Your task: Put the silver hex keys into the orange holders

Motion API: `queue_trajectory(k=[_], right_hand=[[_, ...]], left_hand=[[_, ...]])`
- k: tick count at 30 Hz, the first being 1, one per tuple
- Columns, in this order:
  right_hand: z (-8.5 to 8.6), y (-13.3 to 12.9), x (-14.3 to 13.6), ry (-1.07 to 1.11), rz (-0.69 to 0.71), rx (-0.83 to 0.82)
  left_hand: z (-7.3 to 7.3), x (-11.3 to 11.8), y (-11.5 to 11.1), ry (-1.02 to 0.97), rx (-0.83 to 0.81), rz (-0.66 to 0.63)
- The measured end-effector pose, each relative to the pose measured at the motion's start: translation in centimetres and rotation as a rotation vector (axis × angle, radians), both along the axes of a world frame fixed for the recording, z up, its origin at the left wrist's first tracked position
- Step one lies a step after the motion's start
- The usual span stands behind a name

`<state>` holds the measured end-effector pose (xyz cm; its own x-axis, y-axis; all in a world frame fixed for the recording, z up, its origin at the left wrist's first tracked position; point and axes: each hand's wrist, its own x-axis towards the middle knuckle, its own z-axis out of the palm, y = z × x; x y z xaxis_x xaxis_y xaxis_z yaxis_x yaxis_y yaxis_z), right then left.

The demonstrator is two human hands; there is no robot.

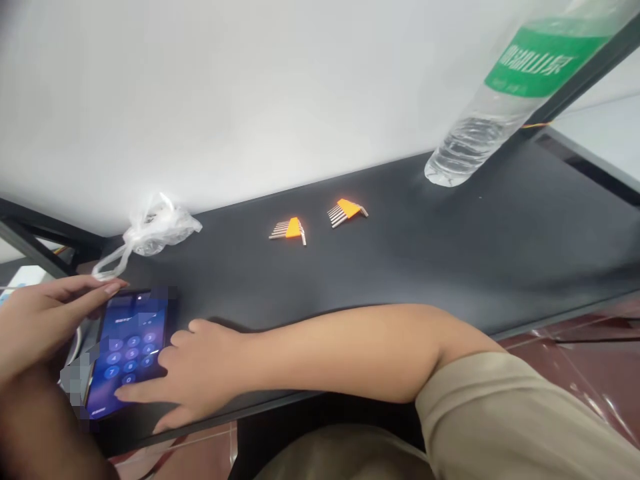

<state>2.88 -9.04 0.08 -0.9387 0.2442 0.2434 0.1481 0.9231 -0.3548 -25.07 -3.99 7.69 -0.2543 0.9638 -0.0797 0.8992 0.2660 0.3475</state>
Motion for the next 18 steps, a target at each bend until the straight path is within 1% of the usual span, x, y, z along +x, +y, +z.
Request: queue_trajectory(k=[3, 5, 6, 7, 9, 10, 12, 13, 15, 16, 18], right_hand=[[-0.2, 0.0, -0.1, 0.041, -0.016, -0.016], [-0.2, -0.1, 0.0, 0.079, -0.004, -0.029], [-0.1, -0.2, 0.0, 0.103, 0.008, -0.063], [0.0, -0.2, 0.0, 0.131, 0.018, -0.134], [0.2, -0.2, 0.0, 0.187, 0.001, -0.373], [0.4, -0.1, 0.0, 0.215, -0.048, -0.519], [0.6, 0.3, -0.1, 0.272, -0.204, -0.794], [0.7, 0.5, -0.1, 0.309, -0.290, -0.910], [0.6, 0.8, -0.3, 0.399, -0.441, -1.113], [0.6, 0.9, -0.5, 0.445, -0.478, -1.207], [0.3, 1.1, -1.0, 0.524, -0.465, -1.396]], left_hand=[[0.2, 0.0, 0.0, 0.059, -0.104, 0.017], [0.4, 0.1, 0.1, 0.057, -0.095, 0.034], [0.5, 0.2, 0.1, 0.054, -0.083, 0.039], [0.5, 0.3, 0.1, 0.047, -0.070, 0.041], [0.4, 0.5, 0.1, 0.020, -0.021, 0.030], [0.3, 0.7, 0.0, -0.001, 0.022, 0.022], [0.2, 1.4, -0.2, -0.058, 0.135, 0.017], [0.0, 1.8, -0.3, -0.090, 0.202, 0.036], [-0.3, 2.7, -0.5, -0.235, 0.319, 0.086], [-0.4, 3.1, -0.5, -0.335, 0.366, 0.090], [-0.9, 3.9, -0.4, -0.495, 0.482, 0.112]])
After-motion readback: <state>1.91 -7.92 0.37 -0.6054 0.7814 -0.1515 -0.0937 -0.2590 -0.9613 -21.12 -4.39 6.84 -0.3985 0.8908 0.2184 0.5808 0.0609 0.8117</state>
